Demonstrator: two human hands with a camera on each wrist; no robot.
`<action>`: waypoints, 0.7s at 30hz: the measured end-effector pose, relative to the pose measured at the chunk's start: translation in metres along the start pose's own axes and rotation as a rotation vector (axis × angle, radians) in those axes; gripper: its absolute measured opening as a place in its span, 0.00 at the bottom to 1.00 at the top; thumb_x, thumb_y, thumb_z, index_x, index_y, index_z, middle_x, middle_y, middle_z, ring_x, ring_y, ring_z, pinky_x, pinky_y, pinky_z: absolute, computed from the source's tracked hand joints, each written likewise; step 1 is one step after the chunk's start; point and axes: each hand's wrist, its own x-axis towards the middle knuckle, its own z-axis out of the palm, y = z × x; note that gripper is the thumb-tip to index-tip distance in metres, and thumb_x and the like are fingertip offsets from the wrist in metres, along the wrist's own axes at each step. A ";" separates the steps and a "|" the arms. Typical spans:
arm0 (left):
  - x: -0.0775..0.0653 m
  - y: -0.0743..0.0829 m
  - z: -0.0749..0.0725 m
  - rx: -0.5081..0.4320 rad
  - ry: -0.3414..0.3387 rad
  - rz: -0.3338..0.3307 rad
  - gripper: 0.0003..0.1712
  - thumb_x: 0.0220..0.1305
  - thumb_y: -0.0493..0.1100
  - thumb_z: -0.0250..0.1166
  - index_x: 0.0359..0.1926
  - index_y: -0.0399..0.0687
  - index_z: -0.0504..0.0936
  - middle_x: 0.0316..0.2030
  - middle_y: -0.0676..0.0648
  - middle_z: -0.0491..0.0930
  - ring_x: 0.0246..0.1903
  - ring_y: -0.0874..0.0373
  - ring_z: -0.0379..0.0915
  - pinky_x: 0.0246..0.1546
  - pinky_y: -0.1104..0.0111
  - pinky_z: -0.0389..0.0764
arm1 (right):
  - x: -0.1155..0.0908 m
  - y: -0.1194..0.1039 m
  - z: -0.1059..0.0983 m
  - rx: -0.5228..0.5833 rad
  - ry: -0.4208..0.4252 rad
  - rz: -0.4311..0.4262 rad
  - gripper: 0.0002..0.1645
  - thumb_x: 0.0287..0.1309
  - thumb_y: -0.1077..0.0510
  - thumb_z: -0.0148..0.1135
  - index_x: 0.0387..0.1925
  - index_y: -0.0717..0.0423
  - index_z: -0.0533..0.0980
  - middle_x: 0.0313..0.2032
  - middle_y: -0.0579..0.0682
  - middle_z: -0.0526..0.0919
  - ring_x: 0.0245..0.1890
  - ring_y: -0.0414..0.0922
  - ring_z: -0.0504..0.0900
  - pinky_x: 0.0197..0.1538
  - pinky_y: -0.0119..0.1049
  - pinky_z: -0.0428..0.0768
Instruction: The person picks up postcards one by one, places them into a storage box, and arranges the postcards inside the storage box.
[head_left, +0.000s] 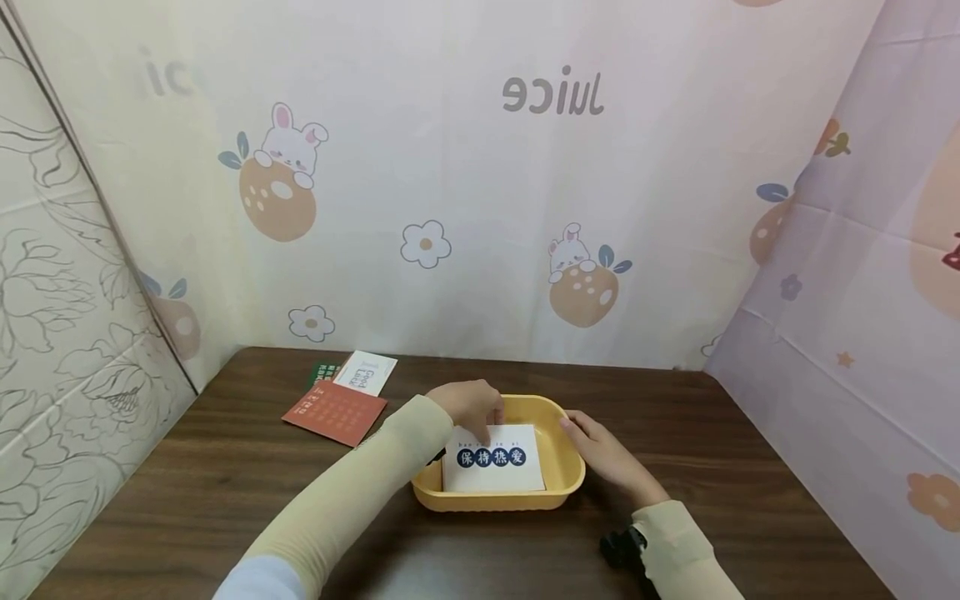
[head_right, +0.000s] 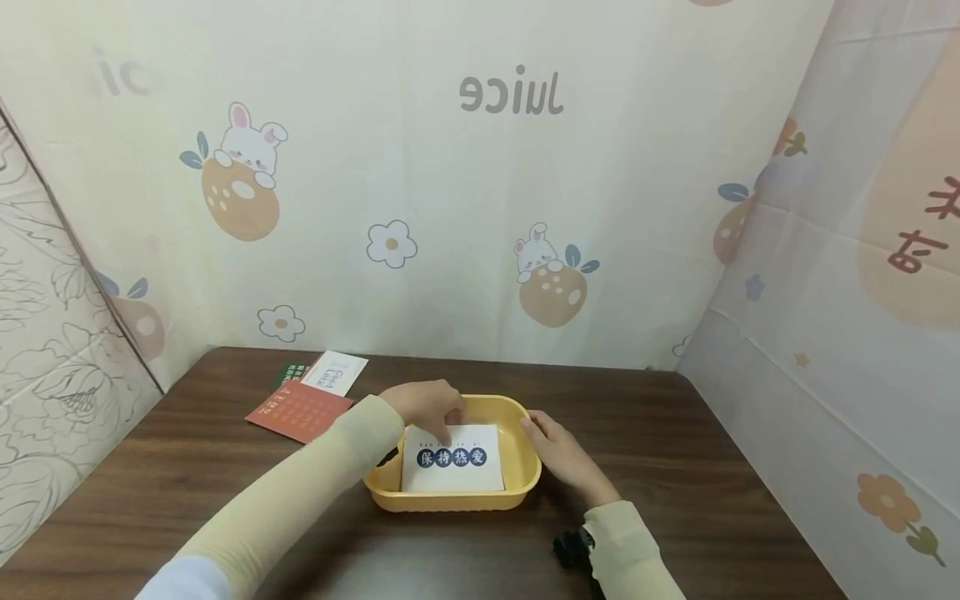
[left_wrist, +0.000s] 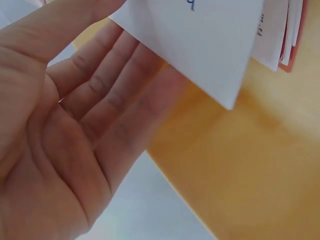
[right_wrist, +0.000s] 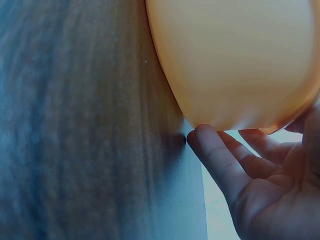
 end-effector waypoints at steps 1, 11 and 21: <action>0.000 0.001 0.001 0.011 -0.001 -0.011 0.16 0.52 0.45 0.80 0.43 0.55 0.86 0.35 0.58 0.81 0.35 0.63 0.75 0.42 0.67 0.80 | 0.000 -0.001 0.000 0.001 0.003 0.001 0.34 0.77 0.40 0.45 0.67 0.62 0.67 0.55 0.59 0.79 0.46 0.47 0.80 0.54 0.46 0.79; 0.002 0.006 0.011 0.040 0.007 -0.058 0.15 0.50 0.46 0.81 0.38 0.56 0.85 0.32 0.58 0.80 0.32 0.62 0.75 0.40 0.68 0.80 | 0.000 -0.002 0.000 -0.009 0.000 0.001 0.33 0.77 0.40 0.45 0.67 0.61 0.67 0.56 0.59 0.78 0.47 0.47 0.80 0.54 0.45 0.78; 0.004 0.006 0.015 0.107 0.017 -0.040 0.16 0.49 0.48 0.82 0.37 0.55 0.85 0.31 0.58 0.79 0.30 0.63 0.73 0.35 0.70 0.78 | -0.001 0.002 -0.001 0.025 -0.015 -0.054 0.32 0.78 0.45 0.45 0.68 0.65 0.66 0.56 0.61 0.78 0.48 0.49 0.81 0.51 0.46 0.79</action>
